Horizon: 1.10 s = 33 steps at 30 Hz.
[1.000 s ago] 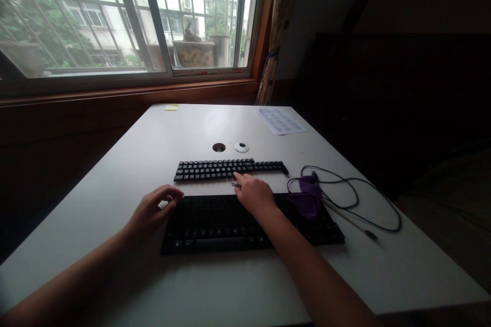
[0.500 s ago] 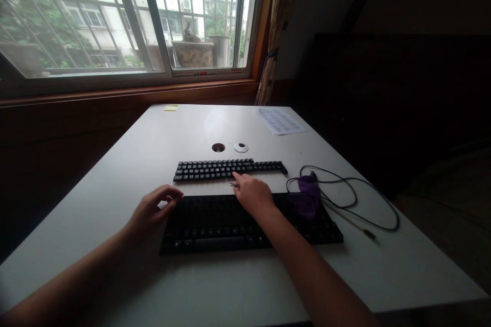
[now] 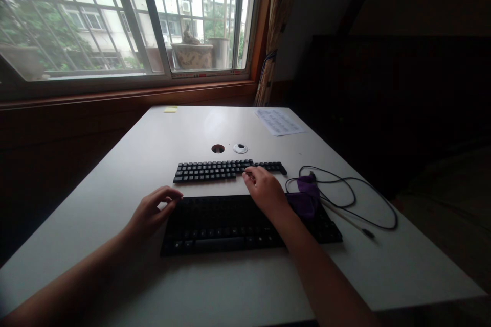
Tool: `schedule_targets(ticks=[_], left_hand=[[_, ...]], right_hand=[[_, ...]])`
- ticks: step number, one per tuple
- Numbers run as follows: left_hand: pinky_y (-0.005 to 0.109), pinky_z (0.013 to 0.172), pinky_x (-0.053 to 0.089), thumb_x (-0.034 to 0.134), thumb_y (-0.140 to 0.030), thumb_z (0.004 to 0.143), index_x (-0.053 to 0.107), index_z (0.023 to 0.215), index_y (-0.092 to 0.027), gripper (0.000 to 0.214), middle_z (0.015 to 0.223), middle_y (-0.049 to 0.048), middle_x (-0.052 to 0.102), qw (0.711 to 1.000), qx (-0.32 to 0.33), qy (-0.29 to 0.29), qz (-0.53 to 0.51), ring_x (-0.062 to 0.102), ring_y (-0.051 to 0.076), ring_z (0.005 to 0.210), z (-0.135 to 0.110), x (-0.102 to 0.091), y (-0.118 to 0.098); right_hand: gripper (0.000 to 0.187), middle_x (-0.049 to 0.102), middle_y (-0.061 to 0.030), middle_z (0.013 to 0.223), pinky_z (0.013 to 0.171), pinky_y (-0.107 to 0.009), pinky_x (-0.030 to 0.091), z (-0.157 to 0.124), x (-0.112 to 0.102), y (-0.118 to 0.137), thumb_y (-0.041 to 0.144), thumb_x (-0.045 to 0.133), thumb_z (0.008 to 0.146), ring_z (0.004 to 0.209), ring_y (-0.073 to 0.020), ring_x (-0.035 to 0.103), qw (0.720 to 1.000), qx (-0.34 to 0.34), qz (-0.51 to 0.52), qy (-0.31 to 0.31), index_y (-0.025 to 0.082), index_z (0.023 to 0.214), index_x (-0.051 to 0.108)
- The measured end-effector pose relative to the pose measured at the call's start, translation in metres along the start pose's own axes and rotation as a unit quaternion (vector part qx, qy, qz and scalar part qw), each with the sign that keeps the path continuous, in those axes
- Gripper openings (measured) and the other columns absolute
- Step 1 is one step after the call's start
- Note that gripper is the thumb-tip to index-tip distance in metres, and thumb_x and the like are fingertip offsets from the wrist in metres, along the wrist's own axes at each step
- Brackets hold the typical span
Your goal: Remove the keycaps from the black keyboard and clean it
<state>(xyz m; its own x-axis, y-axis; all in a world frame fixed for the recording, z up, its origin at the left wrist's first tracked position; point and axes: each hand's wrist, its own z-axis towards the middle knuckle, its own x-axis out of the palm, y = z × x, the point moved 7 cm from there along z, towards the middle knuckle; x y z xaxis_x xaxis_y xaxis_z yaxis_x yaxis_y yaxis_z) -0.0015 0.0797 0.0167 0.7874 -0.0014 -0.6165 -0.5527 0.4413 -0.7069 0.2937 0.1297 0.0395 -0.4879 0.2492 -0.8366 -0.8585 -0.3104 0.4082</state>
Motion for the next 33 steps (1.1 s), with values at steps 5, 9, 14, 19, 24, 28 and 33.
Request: schedule_targets(ticks=[5, 9, 14, 19, 24, 28, 33], left_hand=[[0.031, 0.076, 0.054, 0.053, -0.018, 0.091, 0.066, 0.097, -0.020, 0.015, 0.095, 0.0048, 0.067, 1.000, 0.009, -0.010, 0.002, 0.064, 0.017, 0.084, 0.001, -0.002, 0.002], [0.031, 0.076, 0.055, 0.053, -0.018, 0.091, 0.066, 0.096, -0.020, 0.014, 0.096, 0.0051, 0.067, 1.000, 0.012, -0.015, 0.008, 0.063, 0.017, 0.086, 0.001, -0.003, 0.002], [0.031, 0.073, 0.058, 0.054, -0.019, 0.090, 0.066, 0.095, -0.020, 0.013, 0.094, 0.0051, 0.065, 1.000, 0.007, -0.008, 0.017, 0.063, 0.017, 0.084, 0.001, -0.003, 0.000], [0.027, 0.068, 0.058, 0.055, -0.019, 0.090, 0.066, 0.094, -0.020, 0.012, 0.094, 0.0047, 0.065, 1.000, -0.002, -0.007, 0.013, 0.064, 0.017, 0.082, 0.002, -0.003, -0.001], [0.028, 0.069, 0.058, 0.055, -0.020, 0.090, 0.066, 0.094, -0.020, 0.012, 0.094, 0.0048, 0.064, 1.000, -0.003, -0.002, 0.009, 0.065, 0.017, 0.082, 0.002, -0.002, 0.001], [0.029, 0.070, 0.058, 0.054, -0.020, 0.090, 0.066, 0.094, -0.020, 0.012, 0.095, 0.0049, 0.064, 1.000, -0.005, 0.001, 0.008, 0.065, 0.017, 0.082, 0.001, -0.002, 0.002], [0.029, 0.070, 0.058, 0.054, -0.020, 0.091, 0.065, 0.094, -0.019, 0.011, 0.095, 0.0051, 0.064, 1.000, -0.004, 0.007, 0.009, 0.064, 0.017, 0.083, 0.002, -0.001, 0.002]], right_hand=[[0.035, 0.064, -0.0048, 0.088, 0.083, -0.031, 0.046, -0.011, -0.031, -0.006, 0.037, 0.034, 0.101, 0.087, -0.0194, 0.061, 0.996, 0.003, 0.093, -0.016, 0.020, 0.091, 0.063], [0.036, 0.061, -0.0040, 0.090, 0.086, -0.031, 0.045, -0.035, -0.049, -0.007, 0.039, 0.032, 0.102, 0.090, -0.0192, 0.060, 0.991, 0.031, 0.115, -0.061, 0.022, 0.091, 0.061], [0.035, 0.063, -0.0029, 0.082, 0.080, -0.032, 0.045, -0.060, -0.051, -0.004, 0.041, 0.034, 0.101, 0.082, -0.0196, 0.061, 0.992, 0.040, 0.103, -0.058, 0.023, 0.084, 0.057], [0.033, 0.065, -0.0025, 0.078, 0.074, -0.031, 0.046, -0.071, -0.051, 0.002, 0.041, 0.038, 0.101, 0.077, -0.0194, 0.063, 0.996, 0.022, 0.080, -0.045, 0.023, 0.084, 0.058], [0.032, 0.068, -0.0034, 0.081, 0.073, -0.030, 0.047, -0.076, -0.051, 0.010, 0.042, 0.041, 0.101, 0.077, -0.0195, 0.065, 0.998, -0.003, 0.062, -0.028, 0.022, 0.085, 0.060], [0.034, 0.068, -0.0036, 0.078, 0.071, -0.030, 0.048, -0.078, -0.043, 0.010, 0.044, 0.041, 0.100, 0.074, -0.0191, 0.066, 0.998, -0.002, 0.060, 0.006, 0.022, 0.085, 0.061], [0.036, 0.060, 0.0021, 0.060, 0.055, -0.027, 0.047, -0.081, -0.039, -0.012, 0.048, 0.040, 0.099, 0.050, -0.0147, 0.060, 0.993, 0.083, 0.086, 0.018, 0.021, 0.085, 0.060]])
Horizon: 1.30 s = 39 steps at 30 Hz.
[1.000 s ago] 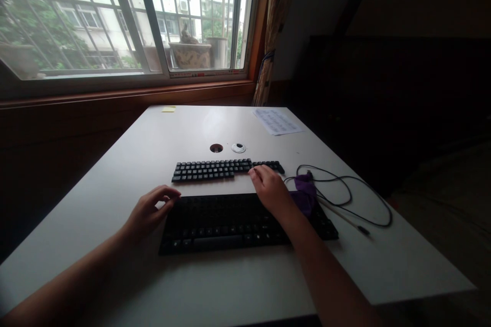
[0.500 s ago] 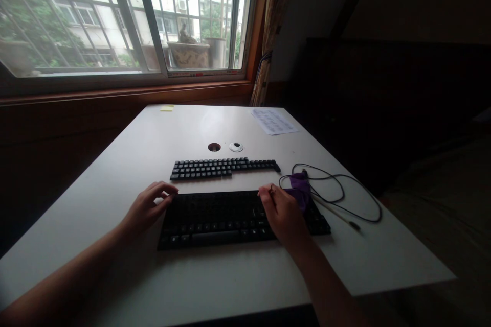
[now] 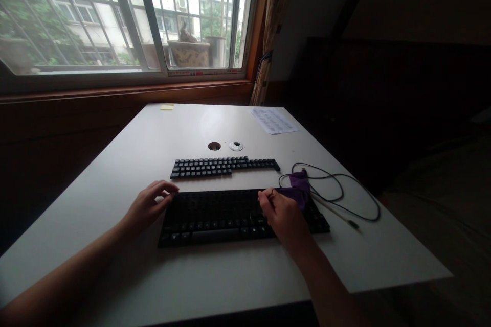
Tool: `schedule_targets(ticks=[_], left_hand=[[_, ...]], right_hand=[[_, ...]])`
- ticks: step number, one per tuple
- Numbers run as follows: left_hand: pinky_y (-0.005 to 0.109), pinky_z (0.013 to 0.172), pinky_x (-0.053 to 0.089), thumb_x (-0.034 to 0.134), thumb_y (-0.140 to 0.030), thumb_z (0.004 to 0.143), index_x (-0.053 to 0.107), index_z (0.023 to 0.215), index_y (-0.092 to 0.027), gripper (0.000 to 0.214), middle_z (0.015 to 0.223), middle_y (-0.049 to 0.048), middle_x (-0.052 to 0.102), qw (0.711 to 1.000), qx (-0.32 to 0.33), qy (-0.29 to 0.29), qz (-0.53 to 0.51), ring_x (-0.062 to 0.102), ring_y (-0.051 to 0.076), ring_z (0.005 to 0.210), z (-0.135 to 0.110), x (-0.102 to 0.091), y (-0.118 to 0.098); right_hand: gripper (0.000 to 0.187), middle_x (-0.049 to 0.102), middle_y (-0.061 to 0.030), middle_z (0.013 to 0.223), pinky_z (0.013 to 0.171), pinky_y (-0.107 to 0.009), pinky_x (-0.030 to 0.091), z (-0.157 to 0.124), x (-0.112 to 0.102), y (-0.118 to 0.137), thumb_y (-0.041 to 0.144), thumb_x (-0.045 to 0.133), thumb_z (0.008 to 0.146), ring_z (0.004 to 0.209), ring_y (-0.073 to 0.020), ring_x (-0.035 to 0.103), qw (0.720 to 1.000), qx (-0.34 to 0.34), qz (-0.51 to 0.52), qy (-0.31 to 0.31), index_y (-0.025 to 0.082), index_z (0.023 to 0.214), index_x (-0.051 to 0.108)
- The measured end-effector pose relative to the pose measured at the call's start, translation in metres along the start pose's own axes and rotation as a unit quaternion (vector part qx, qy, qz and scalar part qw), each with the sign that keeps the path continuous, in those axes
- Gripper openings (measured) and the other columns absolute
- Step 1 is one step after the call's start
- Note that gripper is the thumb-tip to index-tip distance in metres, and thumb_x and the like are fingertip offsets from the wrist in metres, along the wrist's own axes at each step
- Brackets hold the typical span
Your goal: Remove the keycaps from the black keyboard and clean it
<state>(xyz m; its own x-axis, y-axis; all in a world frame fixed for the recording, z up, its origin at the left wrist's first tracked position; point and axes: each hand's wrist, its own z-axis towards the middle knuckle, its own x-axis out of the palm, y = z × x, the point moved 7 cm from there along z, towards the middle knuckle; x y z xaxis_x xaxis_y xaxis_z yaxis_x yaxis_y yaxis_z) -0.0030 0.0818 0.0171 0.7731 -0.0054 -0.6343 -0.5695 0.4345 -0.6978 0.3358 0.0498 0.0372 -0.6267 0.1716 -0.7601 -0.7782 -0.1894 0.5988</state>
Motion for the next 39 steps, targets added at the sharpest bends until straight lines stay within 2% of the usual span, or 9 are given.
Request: schedule_targets(ticks=[4, 11, 17, 20, 25, 30, 32, 34, 39], left_hand=[[0.029, 0.070, 0.058, 0.053, -0.021, 0.092, 0.064, 0.094, -0.019, 0.012, 0.095, 0.0051, 0.063, 1.000, -0.004, 0.004, 0.000, 0.064, 0.017, 0.083, 0.000, 0.001, 0.002], [0.029, 0.071, 0.059, 0.053, -0.021, 0.092, 0.064, 0.095, -0.019, 0.011, 0.097, 0.0048, 0.062, 1.000, -0.007, 0.011, 0.001, 0.064, 0.016, 0.083, -0.002, 0.004, 0.006], [0.030, 0.072, 0.059, 0.053, -0.020, 0.092, 0.063, 0.095, -0.020, 0.011, 0.096, 0.0042, 0.062, 1.000, 0.000, 0.020, 0.014, 0.064, 0.016, 0.082, -0.002, 0.007, 0.005], [0.029, 0.072, 0.059, 0.053, -0.020, 0.092, 0.063, 0.095, -0.020, 0.011, 0.096, 0.0042, 0.062, 1.000, 0.001, 0.022, 0.016, 0.063, 0.016, 0.083, -0.002, 0.007, 0.005], [0.030, 0.072, 0.058, 0.053, -0.020, 0.091, 0.063, 0.095, -0.020, 0.011, 0.096, 0.0043, 0.062, 1.000, 0.004, 0.021, 0.022, 0.063, 0.016, 0.083, -0.001, 0.007, 0.005], [0.030, 0.073, 0.058, 0.053, -0.019, 0.091, 0.063, 0.095, -0.020, 0.011, 0.096, 0.0043, 0.062, 1.000, 0.006, 0.023, 0.019, 0.062, 0.016, 0.083, -0.002, 0.008, 0.005], [0.030, 0.072, 0.058, 0.053, -0.019, 0.092, 0.063, 0.096, -0.020, 0.011, 0.096, 0.0043, 0.062, 0.999, 0.004, 0.025, 0.021, 0.062, 0.016, 0.083, -0.002, 0.008, 0.006], [0.030, 0.072, 0.057, 0.053, -0.019, 0.092, 0.063, 0.096, -0.020, 0.011, 0.096, 0.0041, 0.062, 0.999, 0.005, 0.027, 0.025, 0.062, 0.017, 0.083, -0.002, 0.008, 0.006], [0.031, 0.074, 0.056, 0.054, -0.018, 0.091, 0.063, 0.095, -0.020, 0.010, 0.096, 0.0040, 0.063, 0.999, 0.014, 0.024, 0.039, 0.061, 0.018, 0.085, -0.002, 0.007, 0.005]], right_hand=[[0.038, 0.059, 0.0039, 0.056, 0.045, -0.024, 0.044, 0.000, 0.000, -0.017, 0.052, 0.040, 0.097, 0.043, -0.0131, 0.058, 0.994, 0.069, 0.082, 0.008, 0.021, 0.087, 0.060], [0.040, 0.059, 0.0030, 0.056, 0.044, -0.023, 0.043, 0.001, 0.002, -0.023, 0.055, 0.043, 0.095, 0.041, -0.0121, 0.057, 0.990, 0.082, 0.117, -0.010, 0.020, 0.087, 0.060], [0.043, 0.057, 0.0025, 0.053, 0.039, -0.022, 0.041, 0.005, 0.004, -0.046, 0.058, 0.044, 0.094, 0.038, -0.0123, 0.054, 0.980, 0.124, 0.150, -0.043, 0.019, 0.086, 0.060], [0.042, 0.057, 0.0022, 0.053, 0.039, -0.022, 0.041, 0.005, 0.003, -0.050, 0.058, 0.045, 0.094, 0.039, -0.0127, 0.055, 0.979, 0.129, 0.148, -0.048, 0.019, 0.086, 0.060], [0.040, 0.057, 0.0030, 0.052, 0.042, -0.023, 0.041, 0.001, -0.003, -0.029, 0.053, 0.042, 0.096, 0.040, -0.0131, 0.056, 0.992, 0.076, 0.089, -0.044, 0.020, 0.086, 0.061], [0.033, 0.062, -0.0004, 0.066, 0.060, -0.028, 0.044, -0.003, -0.006, 0.013, 0.044, 0.043, 0.098, 0.059, -0.0158, 0.062, 0.996, -0.087, -0.032, -0.005, 0.020, 0.083, 0.061], [0.033, 0.062, -0.0002, 0.067, 0.061, -0.029, 0.044, -0.002, -0.006, 0.018, 0.044, 0.042, 0.098, 0.059, -0.0157, 0.061, 0.993, -0.102, -0.049, 0.016, 0.020, 0.083, 0.061], [0.034, 0.060, 0.0011, 0.063, 0.058, -0.028, 0.043, 0.001, -0.006, 0.008, 0.046, 0.042, 0.098, 0.054, -0.0147, 0.060, 0.998, -0.058, -0.030, 0.027, 0.021, 0.085, 0.061], [0.040, 0.061, 0.0021, 0.058, 0.049, -0.025, 0.045, 0.007, -0.005, -0.040, 0.056, 0.044, 0.095, 0.046, -0.0137, 0.058, 0.992, 0.094, 0.085, 0.010, 0.020, 0.089, 0.062]])
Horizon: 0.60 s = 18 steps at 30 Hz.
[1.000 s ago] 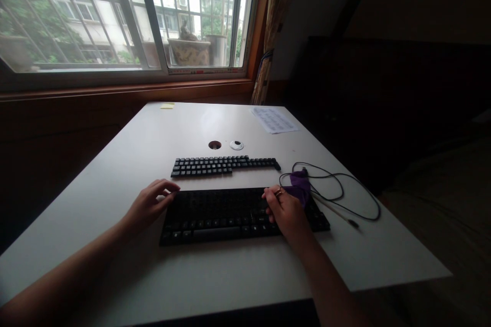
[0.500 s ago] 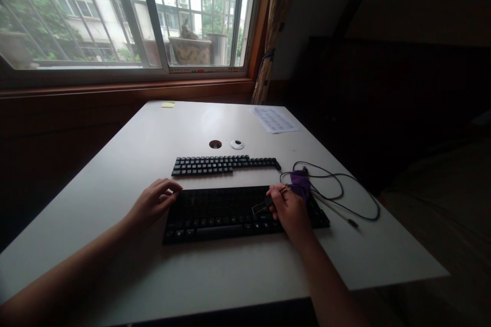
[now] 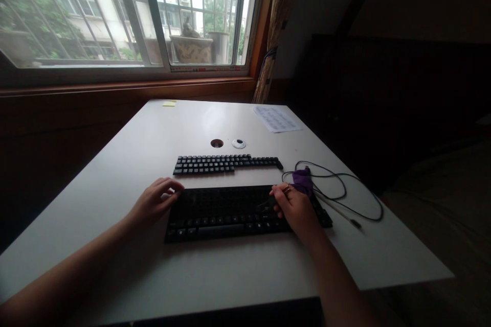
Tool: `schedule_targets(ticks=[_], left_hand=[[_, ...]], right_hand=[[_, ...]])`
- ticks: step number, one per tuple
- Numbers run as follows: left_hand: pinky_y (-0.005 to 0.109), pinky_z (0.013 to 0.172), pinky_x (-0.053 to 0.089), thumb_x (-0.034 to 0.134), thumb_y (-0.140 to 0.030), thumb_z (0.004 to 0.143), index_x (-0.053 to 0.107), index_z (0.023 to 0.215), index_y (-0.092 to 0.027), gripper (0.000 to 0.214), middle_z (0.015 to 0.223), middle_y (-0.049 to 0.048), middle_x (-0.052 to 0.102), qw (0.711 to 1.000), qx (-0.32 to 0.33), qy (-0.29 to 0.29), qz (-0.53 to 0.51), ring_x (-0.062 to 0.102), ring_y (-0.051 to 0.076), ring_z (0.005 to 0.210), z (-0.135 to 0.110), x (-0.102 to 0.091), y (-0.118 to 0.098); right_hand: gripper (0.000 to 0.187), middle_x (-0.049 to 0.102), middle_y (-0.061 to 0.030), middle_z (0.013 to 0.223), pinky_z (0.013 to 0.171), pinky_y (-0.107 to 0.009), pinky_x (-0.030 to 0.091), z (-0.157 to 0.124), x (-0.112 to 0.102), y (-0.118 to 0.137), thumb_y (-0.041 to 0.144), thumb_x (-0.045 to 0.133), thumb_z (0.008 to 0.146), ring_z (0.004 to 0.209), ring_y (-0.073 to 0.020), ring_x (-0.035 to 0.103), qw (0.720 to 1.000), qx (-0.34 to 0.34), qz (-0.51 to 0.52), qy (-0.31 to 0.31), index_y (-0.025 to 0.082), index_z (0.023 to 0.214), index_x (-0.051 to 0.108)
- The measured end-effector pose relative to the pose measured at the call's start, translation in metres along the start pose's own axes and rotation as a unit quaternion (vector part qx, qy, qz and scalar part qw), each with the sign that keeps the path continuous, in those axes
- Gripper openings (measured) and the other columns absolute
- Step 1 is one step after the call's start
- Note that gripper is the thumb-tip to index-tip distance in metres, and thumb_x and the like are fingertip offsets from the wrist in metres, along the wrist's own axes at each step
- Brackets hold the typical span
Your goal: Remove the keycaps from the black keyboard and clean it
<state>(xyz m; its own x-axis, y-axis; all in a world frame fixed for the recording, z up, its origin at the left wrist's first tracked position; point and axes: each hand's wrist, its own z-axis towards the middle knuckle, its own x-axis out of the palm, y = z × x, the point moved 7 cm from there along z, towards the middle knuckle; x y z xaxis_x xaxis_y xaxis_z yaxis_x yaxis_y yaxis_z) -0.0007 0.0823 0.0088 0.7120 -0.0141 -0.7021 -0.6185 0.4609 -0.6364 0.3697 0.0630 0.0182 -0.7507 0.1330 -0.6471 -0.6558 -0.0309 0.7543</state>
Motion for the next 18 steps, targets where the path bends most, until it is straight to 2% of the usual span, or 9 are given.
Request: schedule_targets(ticks=[3, 7, 13, 18], left_hand=[[0.032, 0.075, 0.056, 0.054, -0.018, 0.091, 0.063, 0.095, -0.020, 0.010, 0.096, 0.0042, 0.063, 1.000, -0.001, 0.002, 0.002, 0.061, 0.018, 0.086, 0.000, 0.000, 0.001], [0.032, 0.075, 0.055, 0.054, -0.018, 0.091, 0.063, 0.095, -0.021, 0.010, 0.096, 0.0044, 0.063, 1.000, -0.003, 0.004, 0.004, 0.060, 0.019, 0.087, 0.000, 0.001, 0.001], [0.035, 0.080, 0.052, 0.054, -0.016, 0.090, 0.063, 0.094, -0.020, 0.011, 0.093, 0.0047, 0.064, 0.999, 0.028, -0.011, 0.021, 0.058, 0.020, 0.089, 0.000, -0.001, -0.007], [0.036, 0.081, 0.050, 0.055, -0.013, 0.089, 0.063, 0.095, -0.021, 0.013, 0.094, 0.0049, 0.066, 0.997, 0.065, -0.032, 0.031, 0.058, 0.021, 0.089, -0.002, -0.003, -0.018]], right_hand=[[0.042, 0.060, 0.0018, 0.059, 0.047, -0.025, 0.045, 0.003, -0.001, -0.017, 0.059, 0.046, 0.093, 0.046, -0.0137, 0.058, 0.999, 0.029, 0.041, -0.008, 0.020, 0.089, 0.062], [0.043, 0.060, 0.0013, 0.060, 0.047, -0.024, 0.045, 0.003, 0.001, -0.021, 0.060, 0.047, 0.092, 0.048, -0.0137, 0.059, 0.998, 0.027, 0.061, -0.007, 0.019, 0.090, 0.062], [0.042, 0.061, 0.0010, 0.060, 0.046, -0.023, 0.046, 0.000, -0.001, -0.001, 0.058, 0.049, 0.092, 0.047, -0.0129, 0.059, 0.997, 0.009, 0.078, -0.021, 0.019, 0.090, 0.062], [0.039, 0.058, 0.0022, 0.056, 0.046, -0.023, 0.045, -0.001, 0.009, 0.024, 0.056, 0.052, 0.092, 0.046, -0.0123, 0.057, 0.989, -0.004, 0.146, -0.006, 0.018, 0.088, 0.062]])
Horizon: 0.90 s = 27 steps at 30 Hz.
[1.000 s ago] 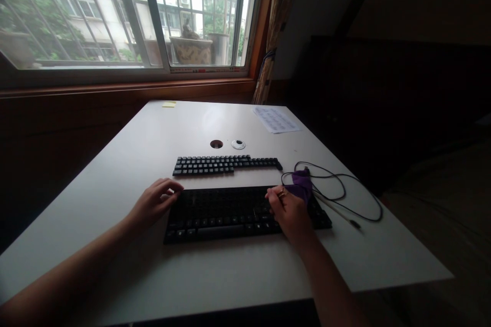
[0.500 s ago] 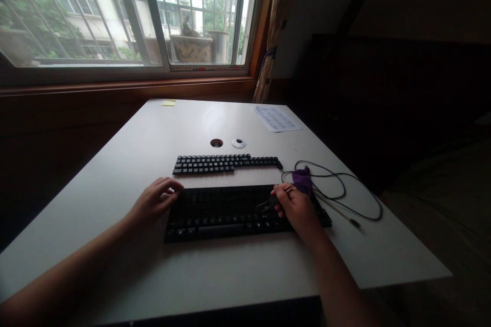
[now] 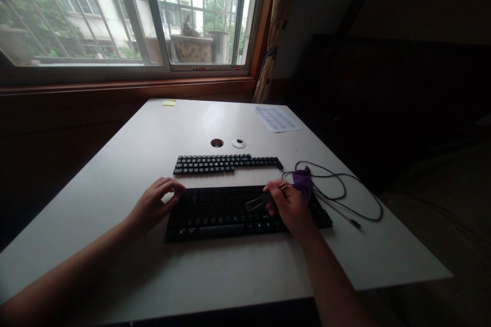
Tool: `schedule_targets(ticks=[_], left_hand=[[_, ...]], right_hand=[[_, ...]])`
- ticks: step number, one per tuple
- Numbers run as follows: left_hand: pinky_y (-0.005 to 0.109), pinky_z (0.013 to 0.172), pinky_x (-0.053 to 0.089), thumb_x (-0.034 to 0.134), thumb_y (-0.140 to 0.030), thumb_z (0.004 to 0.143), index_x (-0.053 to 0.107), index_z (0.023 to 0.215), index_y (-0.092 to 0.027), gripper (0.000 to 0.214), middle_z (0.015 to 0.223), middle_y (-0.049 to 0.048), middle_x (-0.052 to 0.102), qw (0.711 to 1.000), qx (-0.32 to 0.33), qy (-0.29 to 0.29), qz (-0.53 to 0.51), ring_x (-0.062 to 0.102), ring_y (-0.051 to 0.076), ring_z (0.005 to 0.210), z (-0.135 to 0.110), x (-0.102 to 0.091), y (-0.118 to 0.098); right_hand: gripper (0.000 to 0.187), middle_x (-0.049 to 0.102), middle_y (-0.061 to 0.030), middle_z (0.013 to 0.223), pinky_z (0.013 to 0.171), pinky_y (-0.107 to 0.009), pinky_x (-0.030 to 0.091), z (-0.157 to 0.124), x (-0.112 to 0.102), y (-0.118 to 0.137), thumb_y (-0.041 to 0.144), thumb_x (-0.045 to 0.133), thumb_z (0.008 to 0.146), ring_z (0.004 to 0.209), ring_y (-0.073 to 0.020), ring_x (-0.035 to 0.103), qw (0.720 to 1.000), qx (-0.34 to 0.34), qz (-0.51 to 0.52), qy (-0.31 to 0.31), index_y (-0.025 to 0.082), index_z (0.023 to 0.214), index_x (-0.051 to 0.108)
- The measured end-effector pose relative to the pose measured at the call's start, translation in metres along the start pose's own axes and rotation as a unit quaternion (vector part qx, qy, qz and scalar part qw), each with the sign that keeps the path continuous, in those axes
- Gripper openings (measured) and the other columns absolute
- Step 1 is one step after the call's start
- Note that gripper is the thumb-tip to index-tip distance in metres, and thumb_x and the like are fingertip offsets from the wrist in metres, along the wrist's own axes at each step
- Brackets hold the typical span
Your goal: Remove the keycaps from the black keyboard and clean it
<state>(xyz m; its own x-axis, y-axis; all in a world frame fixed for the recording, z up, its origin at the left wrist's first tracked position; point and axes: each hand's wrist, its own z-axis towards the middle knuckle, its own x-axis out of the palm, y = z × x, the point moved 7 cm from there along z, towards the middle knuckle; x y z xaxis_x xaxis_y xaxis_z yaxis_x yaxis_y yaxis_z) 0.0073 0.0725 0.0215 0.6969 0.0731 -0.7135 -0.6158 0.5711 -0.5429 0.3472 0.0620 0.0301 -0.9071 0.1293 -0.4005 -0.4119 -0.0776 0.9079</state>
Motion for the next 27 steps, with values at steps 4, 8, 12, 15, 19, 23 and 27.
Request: schedule_targets(ticks=[4, 8, 12, 15, 19, 23, 27], left_hand=[[0.036, 0.081, 0.050, 0.058, -0.013, 0.090, 0.065, 0.098, -0.021, 0.013, 0.093, 0.0057, 0.068, 0.999, 0.050, -0.014, -0.009, 0.058, 0.021, 0.088, -0.001, 0.000, -0.014], [0.034, 0.079, 0.052, 0.062, -0.015, 0.089, 0.066, 0.102, -0.021, 0.015, 0.093, 0.0066, 0.068, 0.994, 0.092, 0.002, -0.052, 0.060, 0.020, 0.088, -0.004, 0.004, -0.032], [0.030, 0.072, 0.054, 0.062, -0.015, 0.088, 0.064, 0.105, -0.019, 0.018, 0.093, 0.0069, 0.067, 0.991, 0.067, 0.015, -0.116, 0.061, 0.016, 0.079, -0.008, 0.009, -0.041], [0.029, 0.071, 0.055, 0.064, -0.014, 0.086, 0.062, 0.104, -0.018, 0.019, 0.096, 0.0066, 0.067, 0.987, 0.027, 0.023, -0.157, 0.063, 0.014, 0.077, -0.009, 0.014, -0.041], [0.028, 0.070, 0.056, 0.064, -0.016, 0.086, 0.060, 0.099, -0.017, 0.014, 0.092, 0.0054, 0.066, 0.981, -0.011, 0.038, -0.188, 0.065, 0.015, 0.078, -0.010, 0.016, -0.040], [0.028, 0.068, 0.055, 0.063, -0.019, 0.086, 0.060, 0.097, -0.017, 0.011, 0.090, 0.0052, 0.066, 0.980, -0.033, 0.044, -0.193, 0.064, 0.015, 0.078, -0.010, 0.014, -0.040], [0.028, 0.067, 0.054, 0.062, -0.021, 0.087, 0.061, 0.095, -0.017, 0.009, 0.088, 0.0051, 0.067, 0.980, -0.030, 0.047, -0.190, 0.063, 0.015, 0.077, -0.010, 0.013, -0.041]], right_hand=[[0.036, 0.056, 0.0037, 0.055, 0.044, -0.022, 0.044, -0.002, 0.026, 0.018, 0.054, 0.054, 0.092, 0.045, -0.0114, 0.055, 0.996, -0.017, 0.079, 0.027, 0.019, 0.088, 0.060], [0.030, 0.057, 0.0044, 0.058, 0.046, -0.022, 0.045, -0.005, 0.060, 0.036, 0.049, 0.054, 0.094, 0.046, -0.0103, 0.057, 0.985, -0.045, 0.145, 0.088, 0.020, 0.091, 0.060], [0.028, 0.059, 0.0048, 0.059, 0.048, -0.022, 0.047, -0.007, 0.084, 0.048, 0.048, 0.055, 0.095, 0.047, -0.0109, 0.060, 0.971, -0.052, 0.191, 0.133, 0.021, 0.094, 0.059], [0.027, 0.061, 0.0045, 0.061, 0.048, -0.023, 0.048, -0.008, 0.097, 0.051, 0.048, 0.056, 0.094, 0.048, -0.0111, 0.061, 0.962, -0.043, 0.219, 0.156, 0.021, 0.095, 0.059], [0.028, 0.063, 0.0036, 0.063, 0.049, -0.023, 0.049, -0.010, 0.106, 0.053, 0.048, 0.056, 0.094, 0.049, -0.0115, 0.063, 0.956, -0.039, 0.238, 0.168, 0.020, 0.097, 0.060], [0.029, 0.064, 0.0031, 0.064, 0.048, -0.023, 0.049, -0.011, 0.110, 0.051, 0.049, 0.057, 0.093, 0.049, -0.0116, 0.063, 0.952, -0.030, 0.250, 0.173, 0.020, 0.097, 0.060], [0.030, 0.063, 0.0034, 0.064, 0.048, -0.023, 0.049, -0.012, 0.113, 0.048, 0.050, 0.058, 0.092, 0.049, -0.0117, 0.063, 0.949, -0.018, 0.260, 0.178, 0.021, 0.097, 0.060]])
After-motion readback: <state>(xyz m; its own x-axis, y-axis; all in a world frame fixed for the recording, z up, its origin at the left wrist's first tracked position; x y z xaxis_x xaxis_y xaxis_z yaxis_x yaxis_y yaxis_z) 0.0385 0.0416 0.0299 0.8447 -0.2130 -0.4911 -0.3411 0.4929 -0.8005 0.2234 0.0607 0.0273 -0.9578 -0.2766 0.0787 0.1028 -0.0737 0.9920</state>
